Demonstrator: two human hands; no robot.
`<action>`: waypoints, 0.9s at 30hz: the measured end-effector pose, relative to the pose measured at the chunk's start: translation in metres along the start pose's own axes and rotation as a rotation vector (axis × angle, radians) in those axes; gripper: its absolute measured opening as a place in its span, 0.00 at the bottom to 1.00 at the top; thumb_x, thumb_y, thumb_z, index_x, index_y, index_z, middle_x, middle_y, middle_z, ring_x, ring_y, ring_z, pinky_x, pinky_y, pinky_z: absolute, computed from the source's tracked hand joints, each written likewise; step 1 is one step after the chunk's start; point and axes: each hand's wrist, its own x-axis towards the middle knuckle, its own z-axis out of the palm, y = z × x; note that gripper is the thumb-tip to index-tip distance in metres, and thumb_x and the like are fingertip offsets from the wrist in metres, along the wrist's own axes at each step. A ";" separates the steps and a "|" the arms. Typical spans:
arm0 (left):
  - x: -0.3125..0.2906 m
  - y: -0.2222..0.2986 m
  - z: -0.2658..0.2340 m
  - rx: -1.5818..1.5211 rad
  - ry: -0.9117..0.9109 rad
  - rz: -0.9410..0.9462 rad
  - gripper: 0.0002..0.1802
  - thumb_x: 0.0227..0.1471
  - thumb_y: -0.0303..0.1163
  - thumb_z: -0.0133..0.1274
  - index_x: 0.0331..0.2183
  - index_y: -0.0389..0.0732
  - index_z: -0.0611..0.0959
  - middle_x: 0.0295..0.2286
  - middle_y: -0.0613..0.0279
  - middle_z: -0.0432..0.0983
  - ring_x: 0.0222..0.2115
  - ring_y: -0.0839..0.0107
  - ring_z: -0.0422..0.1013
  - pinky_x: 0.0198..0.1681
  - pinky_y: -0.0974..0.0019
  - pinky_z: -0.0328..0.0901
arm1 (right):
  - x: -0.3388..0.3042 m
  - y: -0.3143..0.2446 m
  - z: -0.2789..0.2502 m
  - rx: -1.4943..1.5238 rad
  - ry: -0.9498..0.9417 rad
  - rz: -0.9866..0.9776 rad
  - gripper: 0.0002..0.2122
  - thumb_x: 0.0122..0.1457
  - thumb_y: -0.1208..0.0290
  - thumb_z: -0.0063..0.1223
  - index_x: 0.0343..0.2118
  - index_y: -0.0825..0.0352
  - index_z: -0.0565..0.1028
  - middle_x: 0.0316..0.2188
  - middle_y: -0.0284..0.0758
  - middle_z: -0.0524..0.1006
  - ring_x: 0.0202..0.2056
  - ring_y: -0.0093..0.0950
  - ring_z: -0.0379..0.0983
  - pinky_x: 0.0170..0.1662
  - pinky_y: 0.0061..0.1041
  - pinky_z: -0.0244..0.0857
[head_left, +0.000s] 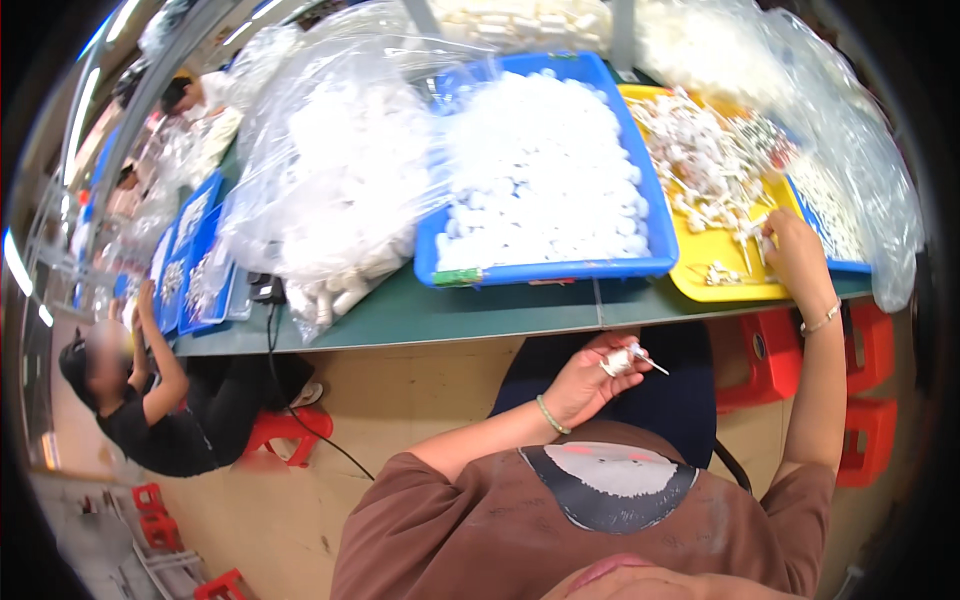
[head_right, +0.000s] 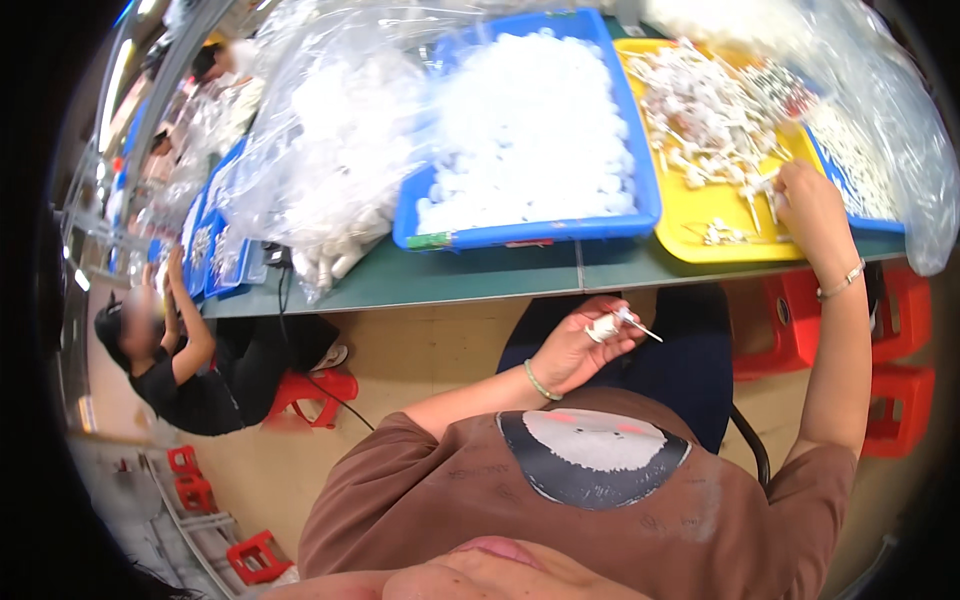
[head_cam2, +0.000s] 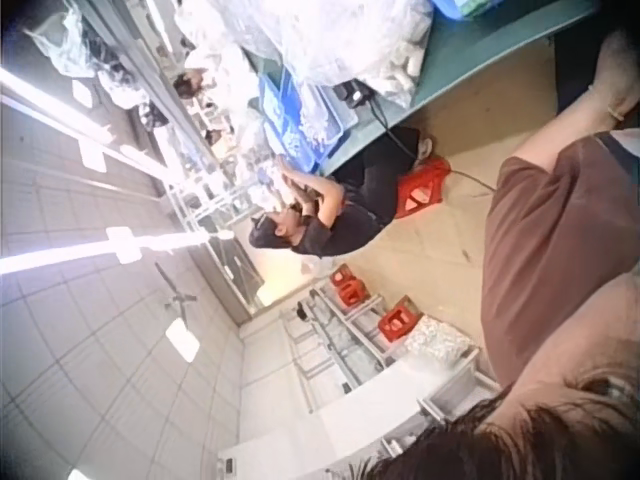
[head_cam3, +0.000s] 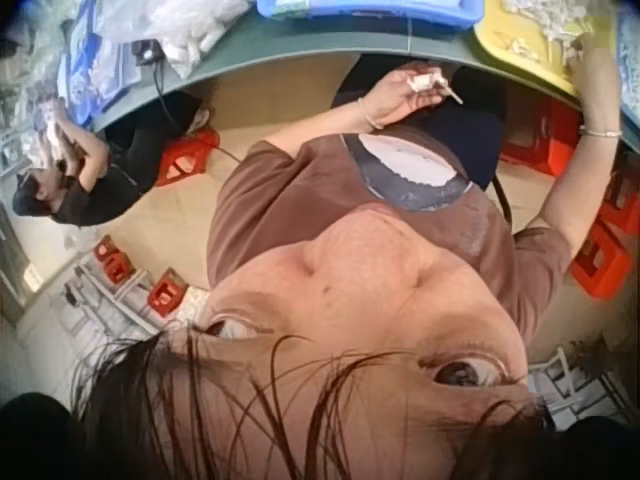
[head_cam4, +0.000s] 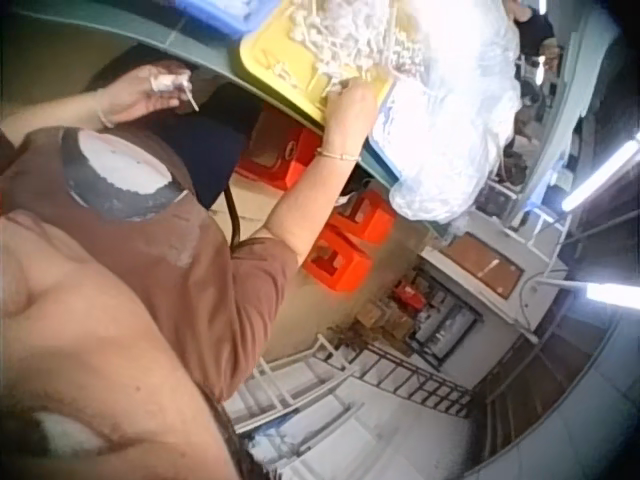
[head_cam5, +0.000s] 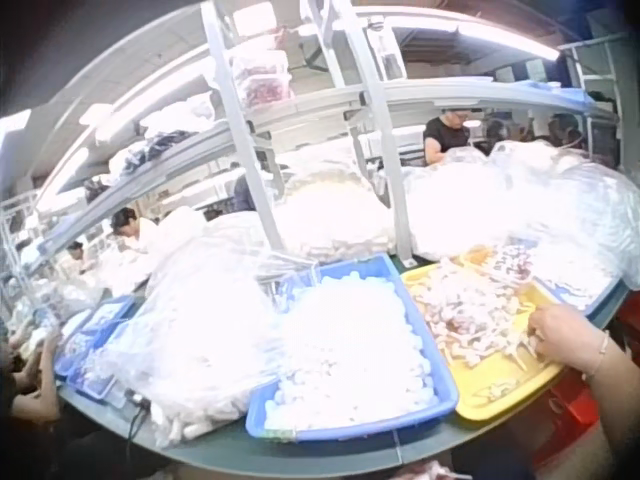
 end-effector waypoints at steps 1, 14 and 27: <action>0.000 0.000 0.000 -0.007 0.013 -0.005 0.15 0.56 0.28 0.52 0.46 0.40 0.74 0.42 0.56 0.74 0.45 0.64 0.72 0.48 0.67 0.71 | 0.001 0.001 0.001 -0.022 0.002 0.050 0.05 0.45 0.83 0.49 0.26 0.69 0.69 0.26 0.44 0.73 0.32 0.44 0.71 0.35 0.37 0.64; 0.002 -0.001 0.001 -0.049 -0.037 0.014 0.15 0.57 0.29 0.51 0.47 0.42 0.74 0.43 0.56 0.73 0.47 0.64 0.72 0.48 0.68 0.71 | -0.077 -0.123 -0.029 0.522 0.143 -0.096 0.11 0.46 0.87 0.51 0.34 0.70 0.74 0.30 0.39 0.73 0.34 0.35 0.71 0.38 0.28 0.66; 0.000 0.000 0.005 0.081 0.046 0.070 0.12 0.57 0.28 0.51 0.44 0.41 0.73 0.41 0.58 0.74 0.45 0.67 0.73 0.47 0.71 0.71 | -0.115 -0.164 0.026 0.830 -0.026 0.131 0.12 0.46 0.88 0.52 0.35 0.70 0.76 0.29 0.37 0.73 0.27 0.27 0.70 0.28 0.22 0.63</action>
